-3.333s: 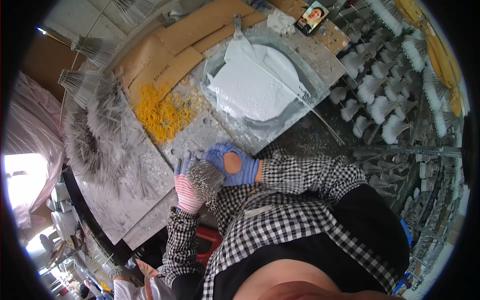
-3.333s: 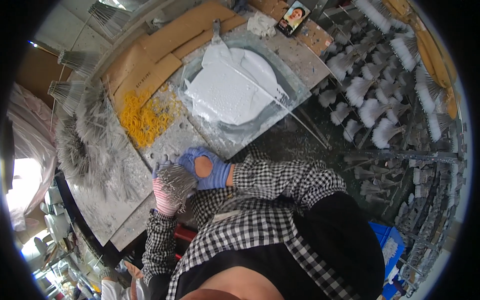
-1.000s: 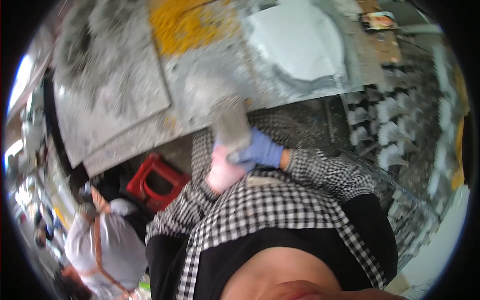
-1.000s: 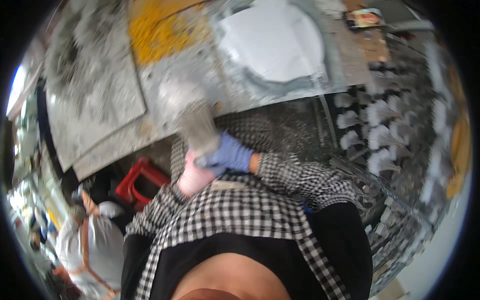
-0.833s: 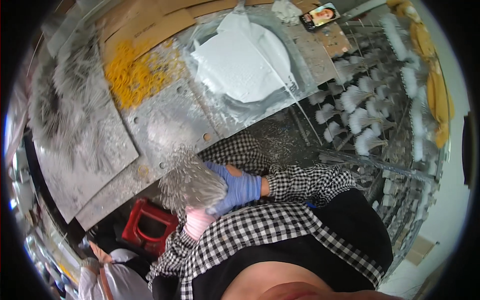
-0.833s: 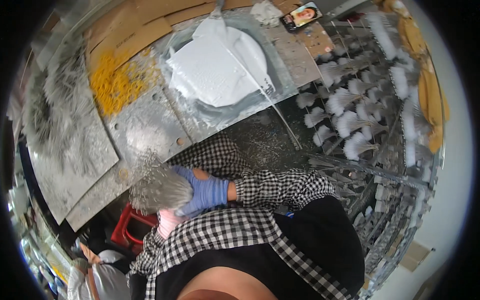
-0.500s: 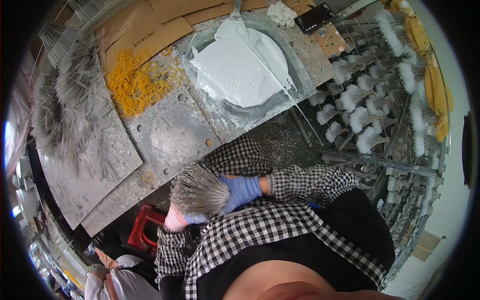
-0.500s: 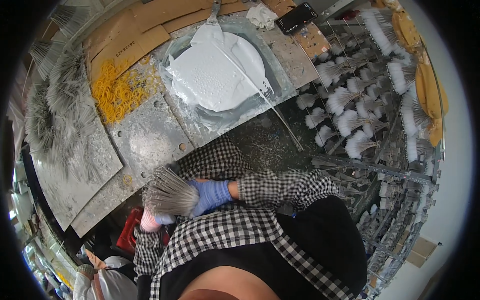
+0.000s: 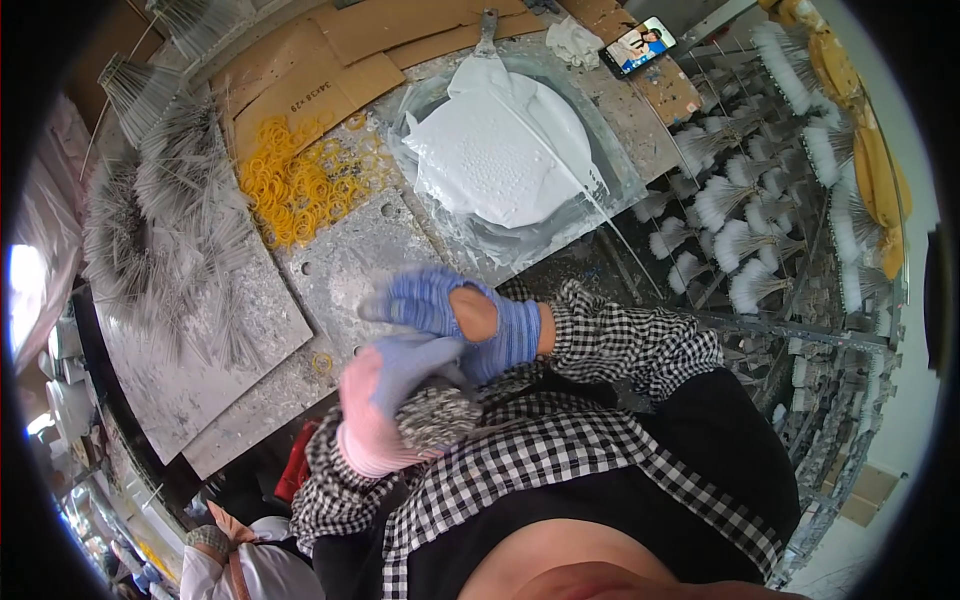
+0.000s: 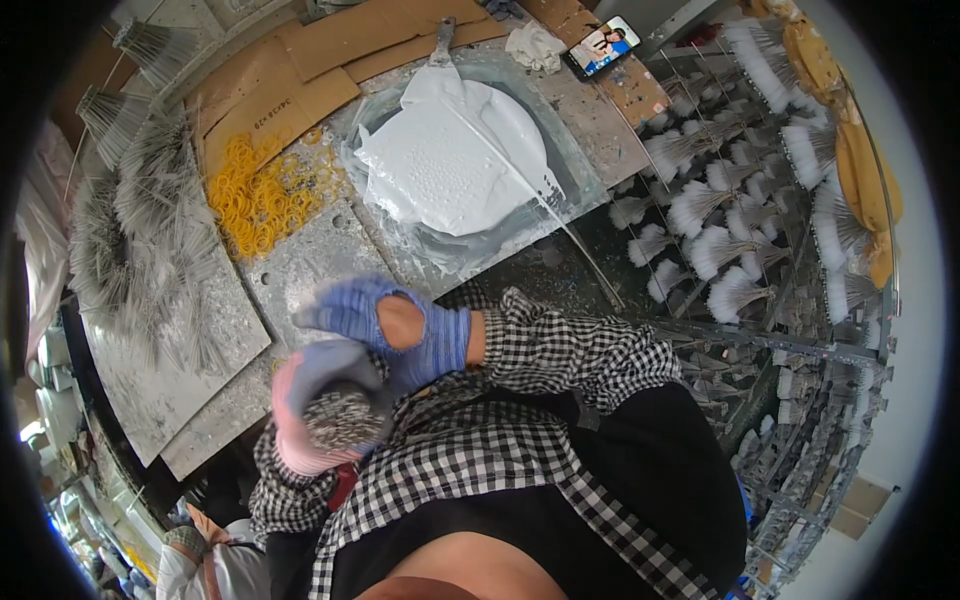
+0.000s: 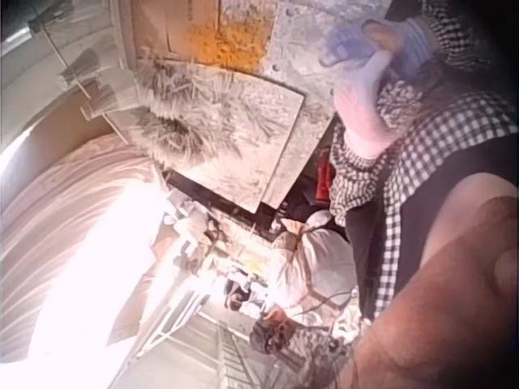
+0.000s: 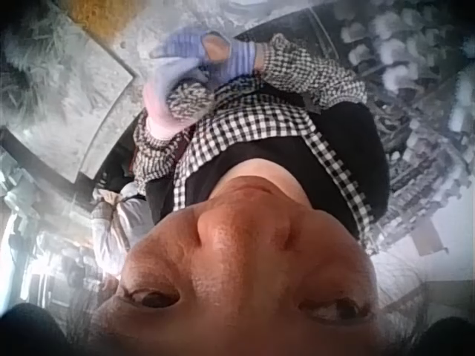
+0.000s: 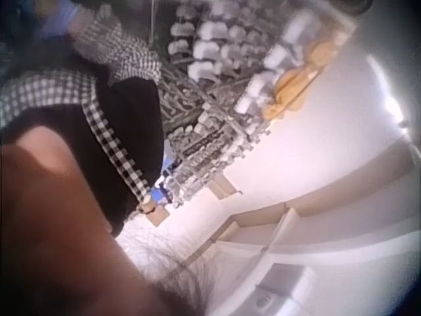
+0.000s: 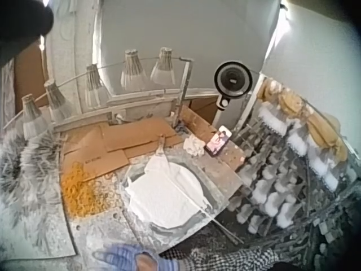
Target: Binding bundles of fibers with rubber bands and dipping the base in white adhesive to assemble shuttlecock components.
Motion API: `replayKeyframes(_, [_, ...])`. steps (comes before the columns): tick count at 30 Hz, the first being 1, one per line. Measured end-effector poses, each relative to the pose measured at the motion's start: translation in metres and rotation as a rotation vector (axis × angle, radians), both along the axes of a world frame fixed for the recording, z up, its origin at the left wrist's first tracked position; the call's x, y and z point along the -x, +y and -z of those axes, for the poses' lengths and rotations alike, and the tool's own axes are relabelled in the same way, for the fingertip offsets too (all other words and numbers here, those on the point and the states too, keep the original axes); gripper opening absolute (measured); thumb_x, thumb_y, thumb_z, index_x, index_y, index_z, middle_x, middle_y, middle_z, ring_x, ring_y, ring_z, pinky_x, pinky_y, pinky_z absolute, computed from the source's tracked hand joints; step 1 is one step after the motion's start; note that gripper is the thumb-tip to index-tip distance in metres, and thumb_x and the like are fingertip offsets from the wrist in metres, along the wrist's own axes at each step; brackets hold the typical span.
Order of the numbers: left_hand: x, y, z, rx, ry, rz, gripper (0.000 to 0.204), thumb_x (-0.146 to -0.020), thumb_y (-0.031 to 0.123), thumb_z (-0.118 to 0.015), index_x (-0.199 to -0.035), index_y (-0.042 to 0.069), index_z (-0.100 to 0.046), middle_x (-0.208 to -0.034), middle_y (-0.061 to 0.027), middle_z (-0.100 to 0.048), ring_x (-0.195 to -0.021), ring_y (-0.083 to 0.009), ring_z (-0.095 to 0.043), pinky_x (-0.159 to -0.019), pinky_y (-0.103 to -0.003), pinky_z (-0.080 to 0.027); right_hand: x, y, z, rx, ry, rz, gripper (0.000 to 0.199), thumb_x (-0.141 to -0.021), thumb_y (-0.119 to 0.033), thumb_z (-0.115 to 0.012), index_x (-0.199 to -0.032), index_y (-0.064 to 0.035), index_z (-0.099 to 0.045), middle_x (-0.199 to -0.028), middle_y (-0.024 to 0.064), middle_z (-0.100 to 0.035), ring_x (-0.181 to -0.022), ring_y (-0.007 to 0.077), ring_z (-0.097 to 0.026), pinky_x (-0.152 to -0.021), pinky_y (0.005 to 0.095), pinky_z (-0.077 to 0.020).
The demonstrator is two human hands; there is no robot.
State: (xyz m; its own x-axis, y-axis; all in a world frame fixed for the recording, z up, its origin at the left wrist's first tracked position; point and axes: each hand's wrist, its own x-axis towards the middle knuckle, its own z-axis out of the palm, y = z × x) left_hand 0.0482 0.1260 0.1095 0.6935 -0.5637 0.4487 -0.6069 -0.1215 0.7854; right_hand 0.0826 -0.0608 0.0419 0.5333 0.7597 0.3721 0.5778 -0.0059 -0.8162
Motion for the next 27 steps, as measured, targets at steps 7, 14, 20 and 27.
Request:
replayKeyframes(7, [-0.017,0.007,0.099,0.16,0.144,-0.34,0.058,-0.072,-0.005,-0.076,-0.123,0.002,-0.051,-0.097,-0.0083,-0.063,-0.084,-0.0209,-0.064,-0.079,-0.033,-0.053,-0.02,0.045,0.078,0.3,0.021,0.436,0.09,-0.071,-0.053,-0.074,-0.144,-0.0083,-0.046,-0.145,0.0157,-0.05,-0.141,0.0342,-0.04,-0.121,0.049,-0.0243])
replayKeyframes(14, [-0.012,0.005,0.093,0.378,0.729,-0.592,0.038,-0.074,-0.006,-0.072,-0.108,0.003,-0.058,-0.099,-0.0091,-0.064,-0.088,-0.0187,-0.062,-0.081,-0.034,-0.052,-0.012,0.049,0.071,0.24,-0.194,0.506,0.113,-0.065,-0.064,-0.076,-0.153,-0.0067,-0.032,-0.156,0.0224,-0.032,-0.148,0.0376,-0.027,-0.124,0.0493,-0.0179])
replayKeyframes(20, [0.01,-0.018,0.063,0.846,0.445,-0.449,0.034,-0.076,0.006,-0.076,-0.1,0.007,-0.053,-0.09,-0.0072,-0.06,-0.091,-0.0228,-0.058,-0.093,-0.039,-0.047,0.006,0.051,0.052,-0.173,0.122,0.206,0.109,-0.071,-0.044,-0.085,-0.155,-0.0064,-0.027,-0.159,0.0222,-0.028,-0.146,0.0358,-0.033,-0.122,0.042,-0.0283])
replayKeyframes(27, [0.024,-0.006,0.014,0.425,0.352,-0.425,0.1,-0.077,0.05,-0.083,-0.152,0.005,-0.033,-0.138,-0.0225,-0.056,-0.133,-0.0364,-0.049,-0.111,-0.046,-0.043,0.03,0.01,-0.006,-0.012,0.583,-0.049,0.095,-0.07,-0.03,-0.089,-0.148,-0.0056,-0.041,-0.15,0.0168,-0.043,-0.138,0.0263,-0.044,-0.115,0.0388,-0.0391])
